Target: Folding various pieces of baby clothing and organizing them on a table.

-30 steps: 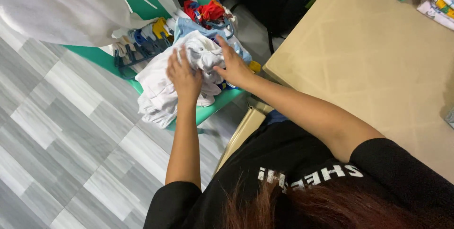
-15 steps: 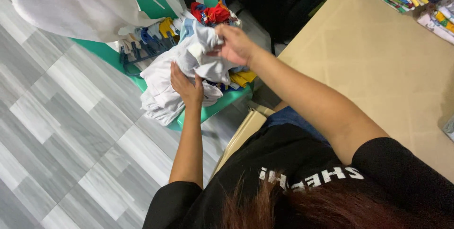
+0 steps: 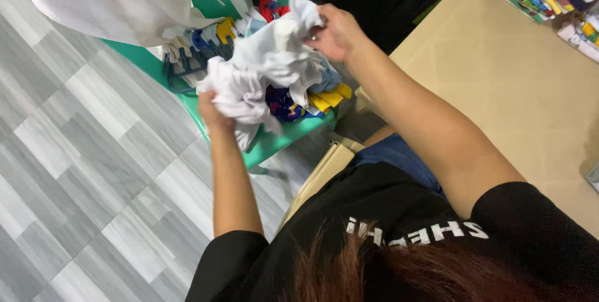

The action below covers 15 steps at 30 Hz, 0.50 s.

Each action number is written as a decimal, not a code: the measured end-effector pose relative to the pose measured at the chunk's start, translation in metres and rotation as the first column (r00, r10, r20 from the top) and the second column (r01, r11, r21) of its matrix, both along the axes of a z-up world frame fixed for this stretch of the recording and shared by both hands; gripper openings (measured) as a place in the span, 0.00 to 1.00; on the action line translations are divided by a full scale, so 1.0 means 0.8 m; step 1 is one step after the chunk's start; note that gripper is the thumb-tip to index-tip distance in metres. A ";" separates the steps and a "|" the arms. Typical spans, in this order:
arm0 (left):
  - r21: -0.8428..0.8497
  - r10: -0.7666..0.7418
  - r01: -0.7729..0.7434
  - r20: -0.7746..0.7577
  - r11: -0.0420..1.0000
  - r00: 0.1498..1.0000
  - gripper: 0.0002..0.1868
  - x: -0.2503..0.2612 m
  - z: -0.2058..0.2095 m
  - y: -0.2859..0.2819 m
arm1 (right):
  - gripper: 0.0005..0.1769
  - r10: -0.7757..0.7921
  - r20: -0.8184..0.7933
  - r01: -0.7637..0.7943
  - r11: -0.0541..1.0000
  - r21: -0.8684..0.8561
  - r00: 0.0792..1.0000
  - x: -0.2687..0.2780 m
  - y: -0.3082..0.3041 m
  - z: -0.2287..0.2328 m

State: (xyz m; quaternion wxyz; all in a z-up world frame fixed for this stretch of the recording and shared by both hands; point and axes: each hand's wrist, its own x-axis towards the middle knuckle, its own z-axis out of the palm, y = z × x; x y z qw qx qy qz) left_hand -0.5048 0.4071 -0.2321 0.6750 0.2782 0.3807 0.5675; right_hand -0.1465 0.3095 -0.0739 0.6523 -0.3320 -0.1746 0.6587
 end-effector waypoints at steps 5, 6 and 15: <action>-0.115 -0.185 0.237 0.347 0.965 0.919 0.22 -0.015 0.130 -0.036 | 0.16 -0.155 0.238 0.216 0.943 -0.253 0.959 0.022 -0.004 -0.060; -0.103 -0.209 0.258 0.345 0.961 0.915 0.22 -0.012 0.149 -0.039 | 0.19 -0.124 0.526 0.279 0.933 -0.227 0.841 0.021 -0.004 -0.072; 0.004 -0.460 0.483 0.315 0.875 0.830 0.24 0.044 0.258 -0.074 | 0.33 -0.376 0.909 -0.013 0.923 0.384 0.180 -0.062 -0.067 0.011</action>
